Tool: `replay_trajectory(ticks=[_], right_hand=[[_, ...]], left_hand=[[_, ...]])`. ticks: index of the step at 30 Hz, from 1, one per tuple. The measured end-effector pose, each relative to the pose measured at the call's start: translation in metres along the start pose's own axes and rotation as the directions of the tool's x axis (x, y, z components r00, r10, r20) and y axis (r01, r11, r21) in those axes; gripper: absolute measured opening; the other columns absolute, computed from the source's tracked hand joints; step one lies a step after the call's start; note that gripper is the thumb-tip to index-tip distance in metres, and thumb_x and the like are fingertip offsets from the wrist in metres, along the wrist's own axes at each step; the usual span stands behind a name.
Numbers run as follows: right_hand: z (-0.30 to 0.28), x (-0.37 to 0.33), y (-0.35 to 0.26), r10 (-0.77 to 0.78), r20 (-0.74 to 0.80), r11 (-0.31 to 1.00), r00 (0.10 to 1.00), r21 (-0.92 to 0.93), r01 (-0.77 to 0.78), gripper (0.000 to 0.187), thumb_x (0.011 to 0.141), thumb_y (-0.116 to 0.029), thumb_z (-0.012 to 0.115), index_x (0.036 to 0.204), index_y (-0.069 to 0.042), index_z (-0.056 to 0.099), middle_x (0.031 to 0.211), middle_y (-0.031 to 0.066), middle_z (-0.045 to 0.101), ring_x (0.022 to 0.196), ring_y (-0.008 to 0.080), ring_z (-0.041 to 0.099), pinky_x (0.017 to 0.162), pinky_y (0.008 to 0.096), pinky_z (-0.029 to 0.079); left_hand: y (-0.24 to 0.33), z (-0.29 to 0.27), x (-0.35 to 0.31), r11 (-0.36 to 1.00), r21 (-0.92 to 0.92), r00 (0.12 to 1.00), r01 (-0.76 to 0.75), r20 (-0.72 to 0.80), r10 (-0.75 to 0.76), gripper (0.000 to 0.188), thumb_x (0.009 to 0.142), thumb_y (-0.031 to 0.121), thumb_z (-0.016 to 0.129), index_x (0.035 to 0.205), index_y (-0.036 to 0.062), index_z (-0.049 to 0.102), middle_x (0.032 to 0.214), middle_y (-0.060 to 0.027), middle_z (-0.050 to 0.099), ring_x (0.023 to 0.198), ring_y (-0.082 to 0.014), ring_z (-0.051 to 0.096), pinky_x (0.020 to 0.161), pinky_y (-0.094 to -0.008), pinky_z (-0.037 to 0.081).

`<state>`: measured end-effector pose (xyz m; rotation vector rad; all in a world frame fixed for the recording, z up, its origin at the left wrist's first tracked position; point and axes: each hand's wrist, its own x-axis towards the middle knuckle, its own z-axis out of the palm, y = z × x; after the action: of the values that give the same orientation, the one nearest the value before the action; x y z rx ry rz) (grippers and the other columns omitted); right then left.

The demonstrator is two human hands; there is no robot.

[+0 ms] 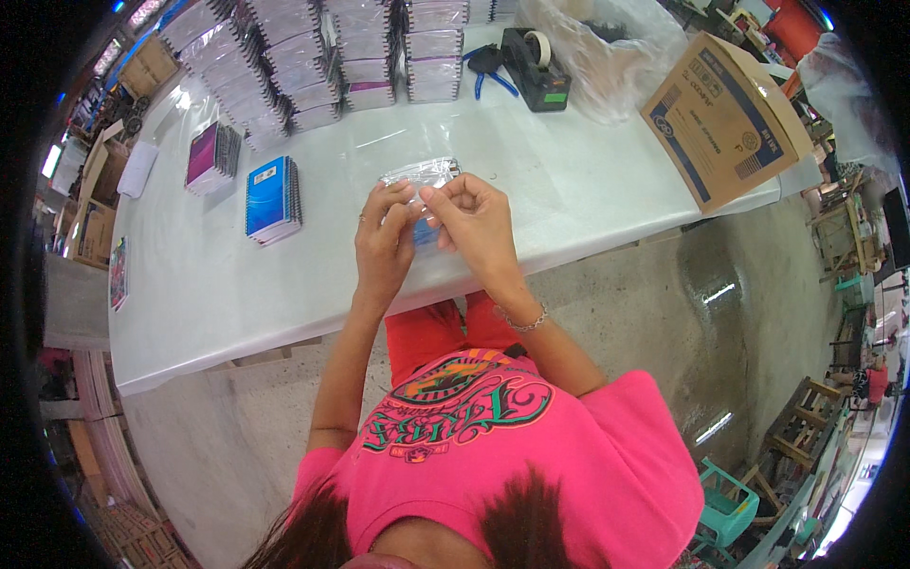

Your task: The person places stacks of spiral-bound notebooks into clear plastic bags, folds the bag edges, and seals them with tape. The person repeats this process for multiple stacks, moving each sealed package aside after completion.

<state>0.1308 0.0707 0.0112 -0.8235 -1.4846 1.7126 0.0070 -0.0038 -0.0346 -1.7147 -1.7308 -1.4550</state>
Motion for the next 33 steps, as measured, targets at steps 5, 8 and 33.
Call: replay_trajectory(ticks=[5,8,33], right_hand=[[0.006,0.000,0.001,-0.052,-0.073,0.981,0.996,-0.191,0.037,0.022,0.088,-0.018,0.071,0.078,-0.003,0.060,0.063,0.0032,0.062,0.044,0.0056,0.051,0.038,0.0191,0.036],[0.010,-0.001,0.003,-0.091,-0.101,0.962,0.991,-0.267,0.061,0.022,0.088,-0.016,0.070,0.077,-0.002,0.059,0.062,0.0033,0.062,0.045,0.0049,0.051,0.039,0.0196,0.037],[-0.029,-0.005,0.086,-0.403,-0.105,0.646,0.909,-0.736,0.202,0.038,0.076,-0.029,0.082,0.075,-0.004,0.053,0.053,0.0030,0.045,0.049,0.0134,0.038,0.047,0.0312,0.034]], left_hand=[[-0.003,0.003,-0.002,0.999,-0.050,1.000,0.020,-0.005,-0.020,0.012,0.080,-0.004,0.065,0.089,0.0038,0.063,0.106,-0.0106,0.063,0.109,-0.0292,0.062,0.102,-0.0488,0.045],[-0.005,0.003,-0.004,0.998,-0.066,1.000,0.014,0.000,-0.014,0.014,0.082,-0.003,0.065,0.094,0.0035,0.062,0.109,-0.0124,0.064,0.110,-0.0303,0.061,0.102,-0.0482,0.044],[-0.007,-0.028,0.051,0.967,-0.008,0.855,0.254,0.468,-0.221,0.057,0.072,0.027,0.078,0.123,0.0074,0.060,0.125,-0.0172,0.057,0.117,-0.0357,0.052,0.108,-0.0462,0.033]])
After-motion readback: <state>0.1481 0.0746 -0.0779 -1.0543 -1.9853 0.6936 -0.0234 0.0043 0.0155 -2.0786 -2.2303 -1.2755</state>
